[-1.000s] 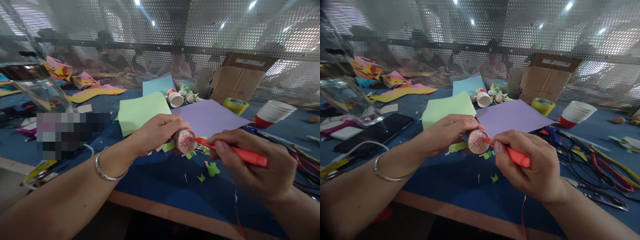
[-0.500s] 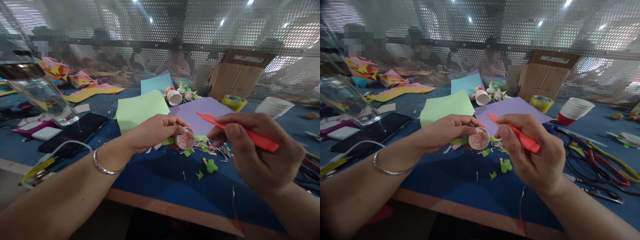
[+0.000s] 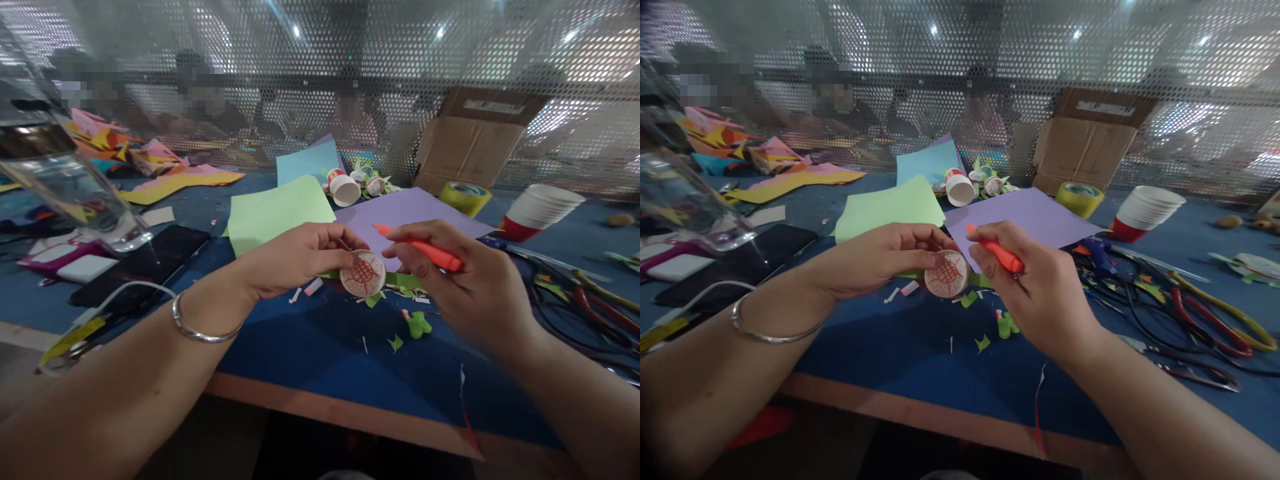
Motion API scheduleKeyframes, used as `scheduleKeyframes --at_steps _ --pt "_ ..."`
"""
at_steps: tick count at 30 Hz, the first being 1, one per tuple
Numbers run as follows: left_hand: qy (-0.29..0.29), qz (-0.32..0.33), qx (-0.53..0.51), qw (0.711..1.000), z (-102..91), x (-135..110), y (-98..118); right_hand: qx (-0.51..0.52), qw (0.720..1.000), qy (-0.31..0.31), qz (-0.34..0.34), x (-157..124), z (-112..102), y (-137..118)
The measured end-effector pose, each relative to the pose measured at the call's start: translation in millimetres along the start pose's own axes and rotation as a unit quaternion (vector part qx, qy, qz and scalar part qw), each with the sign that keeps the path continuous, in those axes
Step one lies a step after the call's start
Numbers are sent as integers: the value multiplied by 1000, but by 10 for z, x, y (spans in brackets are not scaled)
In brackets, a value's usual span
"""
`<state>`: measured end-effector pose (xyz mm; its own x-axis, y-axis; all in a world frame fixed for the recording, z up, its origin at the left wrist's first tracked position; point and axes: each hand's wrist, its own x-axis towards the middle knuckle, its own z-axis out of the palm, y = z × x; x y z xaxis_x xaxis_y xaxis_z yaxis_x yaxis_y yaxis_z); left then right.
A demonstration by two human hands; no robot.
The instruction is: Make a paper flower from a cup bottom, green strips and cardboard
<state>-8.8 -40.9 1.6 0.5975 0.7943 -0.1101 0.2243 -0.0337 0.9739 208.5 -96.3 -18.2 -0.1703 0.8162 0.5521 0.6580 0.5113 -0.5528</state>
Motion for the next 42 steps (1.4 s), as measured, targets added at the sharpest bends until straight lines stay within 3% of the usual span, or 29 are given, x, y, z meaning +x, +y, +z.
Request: scheduleKeyframes --at_steps 10,18,34,39,42 --pt "46 1 26 999 -94 -8 -24 -26 998 -63 7 36 -7 52" --pt "16 -12 -9 1000 -69 -3 -5 -8 998 -60 1 28 27 73" --pt "12 -15 -30 999 -89 -16 1 -18 999 -47 -4 29 22 69" --pt "2 -28 29 999 -137 -44 28 -25 999 -42 7 18 17 61" --pt "-35 -23 109 993 -159 -40 -3 -27 999 -9 21 19 2 49"
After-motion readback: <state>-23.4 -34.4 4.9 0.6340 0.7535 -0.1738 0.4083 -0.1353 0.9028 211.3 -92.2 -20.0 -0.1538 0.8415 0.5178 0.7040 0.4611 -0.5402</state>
